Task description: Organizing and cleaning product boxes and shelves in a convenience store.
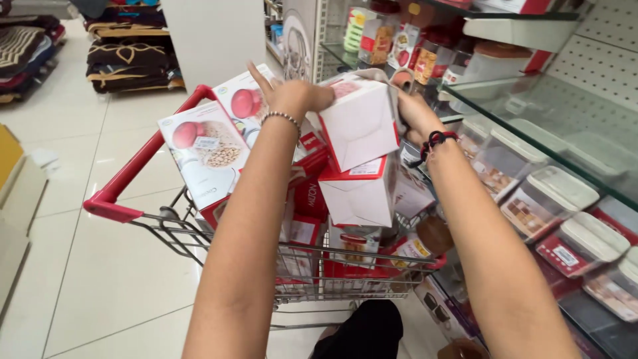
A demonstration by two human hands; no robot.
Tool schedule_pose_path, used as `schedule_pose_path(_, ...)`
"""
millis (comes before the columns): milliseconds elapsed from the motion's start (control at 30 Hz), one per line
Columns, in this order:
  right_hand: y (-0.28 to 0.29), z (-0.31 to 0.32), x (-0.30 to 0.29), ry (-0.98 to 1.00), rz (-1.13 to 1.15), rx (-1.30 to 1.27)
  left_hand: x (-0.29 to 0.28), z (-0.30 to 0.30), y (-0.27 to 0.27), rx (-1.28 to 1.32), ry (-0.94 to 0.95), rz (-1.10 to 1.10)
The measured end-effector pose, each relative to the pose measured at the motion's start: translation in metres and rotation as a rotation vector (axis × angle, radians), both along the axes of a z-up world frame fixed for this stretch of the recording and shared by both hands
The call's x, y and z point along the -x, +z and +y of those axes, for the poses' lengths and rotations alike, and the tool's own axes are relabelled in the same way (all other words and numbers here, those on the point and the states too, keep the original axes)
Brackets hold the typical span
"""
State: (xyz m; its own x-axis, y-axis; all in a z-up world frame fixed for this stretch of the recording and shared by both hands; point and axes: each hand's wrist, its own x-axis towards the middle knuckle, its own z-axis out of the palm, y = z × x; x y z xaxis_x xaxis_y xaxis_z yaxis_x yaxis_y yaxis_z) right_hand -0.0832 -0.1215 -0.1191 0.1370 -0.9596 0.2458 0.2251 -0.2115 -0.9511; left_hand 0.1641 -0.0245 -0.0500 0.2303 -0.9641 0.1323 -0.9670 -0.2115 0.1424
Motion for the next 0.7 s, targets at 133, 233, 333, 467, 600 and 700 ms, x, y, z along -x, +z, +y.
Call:
schedule_pose_path(133,0.01,0.016,-0.015,-0.01,0.12,-0.049,-0.002,-0.02,-0.025,-0.016,-0.118,0.287)
schedule_pose_path(233,0.047,0.064,-0.036,0.137,0.115,-0.097,0.014,-0.011,-0.013,-0.009,-0.131,0.311)
schedule_pose_path(333,0.068,0.082,-0.033,0.091,0.001,-0.041,0.028,-0.018,-0.011,0.052,-0.159,0.513)
schedule_pose_path(467,0.077,0.095,-0.007,-0.147,0.01,0.191,0.06,-0.02,-0.014,0.274,-0.295,0.825)
schedule_pose_path(600,0.094,0.109,0.026,-0.274,-0.122,0.459,0.104,0.008,0.01,0.775,-0.514,0.991)
schedule_pose_path(700,0.098,0.12,0.077,-0.405,-0.222,0.643,0.149,0.021,0.024,0.993,-0.7,1.122)
